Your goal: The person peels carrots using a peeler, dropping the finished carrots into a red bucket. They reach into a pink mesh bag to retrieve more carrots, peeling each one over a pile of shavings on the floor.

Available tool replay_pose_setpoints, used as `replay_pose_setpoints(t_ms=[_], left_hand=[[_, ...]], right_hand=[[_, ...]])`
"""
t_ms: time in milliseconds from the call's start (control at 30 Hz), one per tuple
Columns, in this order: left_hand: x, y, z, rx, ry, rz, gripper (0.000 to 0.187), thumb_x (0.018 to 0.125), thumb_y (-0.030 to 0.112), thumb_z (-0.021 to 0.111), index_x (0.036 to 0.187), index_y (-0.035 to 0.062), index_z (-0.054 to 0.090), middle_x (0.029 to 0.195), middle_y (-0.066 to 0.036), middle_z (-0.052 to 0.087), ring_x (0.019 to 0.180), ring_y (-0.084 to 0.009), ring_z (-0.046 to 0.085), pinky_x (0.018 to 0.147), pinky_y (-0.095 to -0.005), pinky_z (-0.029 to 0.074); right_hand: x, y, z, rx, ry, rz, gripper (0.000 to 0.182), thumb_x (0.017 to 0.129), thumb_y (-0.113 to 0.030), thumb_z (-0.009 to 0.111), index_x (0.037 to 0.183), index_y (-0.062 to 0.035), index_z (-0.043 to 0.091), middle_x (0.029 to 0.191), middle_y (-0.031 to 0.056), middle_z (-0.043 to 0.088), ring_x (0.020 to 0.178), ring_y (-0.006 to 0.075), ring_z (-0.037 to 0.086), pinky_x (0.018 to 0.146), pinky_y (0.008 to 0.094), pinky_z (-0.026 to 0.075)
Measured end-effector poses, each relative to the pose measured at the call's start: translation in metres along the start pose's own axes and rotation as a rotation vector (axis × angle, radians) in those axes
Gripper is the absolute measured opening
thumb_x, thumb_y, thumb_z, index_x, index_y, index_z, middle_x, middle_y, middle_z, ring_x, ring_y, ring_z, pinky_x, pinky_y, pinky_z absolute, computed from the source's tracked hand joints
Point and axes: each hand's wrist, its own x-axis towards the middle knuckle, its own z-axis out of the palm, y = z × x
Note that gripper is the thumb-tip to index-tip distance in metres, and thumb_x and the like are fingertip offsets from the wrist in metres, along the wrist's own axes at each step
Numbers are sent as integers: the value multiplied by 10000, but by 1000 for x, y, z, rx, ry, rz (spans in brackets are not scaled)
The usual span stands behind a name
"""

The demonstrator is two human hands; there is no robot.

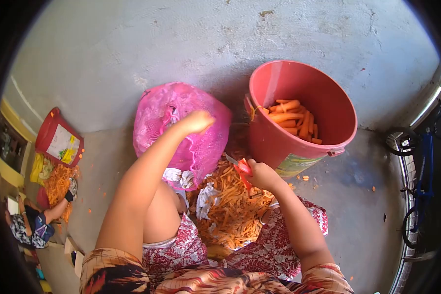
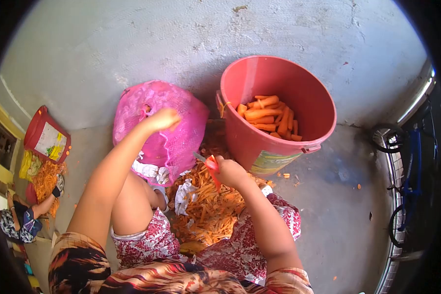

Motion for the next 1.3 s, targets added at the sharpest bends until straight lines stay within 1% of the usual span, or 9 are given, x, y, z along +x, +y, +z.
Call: replay_pose_setpoints(t_ms=[33, 67, 100, 133, 200, 267, 467, 700, 1300], left_hand=[[-13, -29, 10, 134, -112, -192, 352, 752, 266, 400, 582, 10, 571, 653, -172, 582, 620, -269, 570, 609, -372, 434], [-28, -60, 29, 429, -16, -185, 322, 735, 243, 411, 712, -10, 609, 758, -229, 579, 712, -330, 573, 674, -407, 435], [-48, -56, 24, 416, -107, -410, 326, 712, 239, 454, 851, -11, 611, 927, -227, 556, 861, -335, 554, 743, -402, 431], [-53, -95, 37, 437, -71, -512, 271, 697, 214, 497, 835, 4, 599, 886, -203, 575, 838, -330, 558, 740, -398, 431], [-62, -156, 47, 275, 112, -387, 193, 695, 161, 502, 772, 3, 582, 795, -191, 580, 759, -323, 563, 685, -387, 436], [-64, -171, 44, 151, 308, -284, 84, 686, 90, 517, 696, 10, 541, 696, -168, 571, 668, -305, 561, 613, -373, 434], [-8, -164, 26, 88, 675, -230, 155, 699, 154, 525, 775, 27, 572, 826, -195, 576, 719, -319, 571, 653, -399, 439], [50, -209, 55, 740, -350, -101, 258, 726, 237, 510, 916, 78, 580, 941, -180, 565, 834, -299, 562, 734, -380, 443], [28, -182, 84, 597, -280, -235, 219, 749, 167, 455, 900, 57, 569, 955, -165, 567, 823, -284, 573, 668, -369, 461]], right_hand=[[0, 2, 1, -7, -15, 6, 267, 734, -171, 512, 937, -9, 448, 759, 217, 576, 719, 366, 558, 646, 421, 442], [4, 15, 11, -64, 1, -57, 303, 727, -168, 514, 966, 4, 445, 754, 219, 574, 726, 367, 556, 645, 421, 440], [3, 17, 14, -75, -22, -57, 304, 727, -164, 513, 966, 9, 443, 751, 219, 573, 726, 367, 555, 643, 422, 439], [4, 18, 16, -86, -45, -56, 305, 726, -160, 513, 966, 14, 441, 748, 219, 572, 726, 367, 554, 641, 423, 438], [6, 15, 21, -96, -80, -55, 301, 724, -154, 513, 956, 23, 438, 743, 217, 571, 724, 365, 553, 636, 425, 436], [7, 9, 21, -102, -104, -50, 290, 722, -148, 514, 937, 29, 436, 738, 214, 570, 720, 362, 553, 630, 427, 434], [23, -9, 18, -123, -119, -31, 259, 721, -147, 519, 906, 11, 429, 728, 204, 571, 708, 361, 553, 618, 427, 436], [44, -11, 20, -113, -175, -10, 262, 717, -152, 540, 899, -1, 425, 715, 199, 571, 700, 362, 555, 618, 426, 435], [48, -16, 26, -124, -218, -17, 260, 729, -153, 524, 920, -9, 421, 702, 189, 570, 679, 356, 560, 604, 426, 445]])
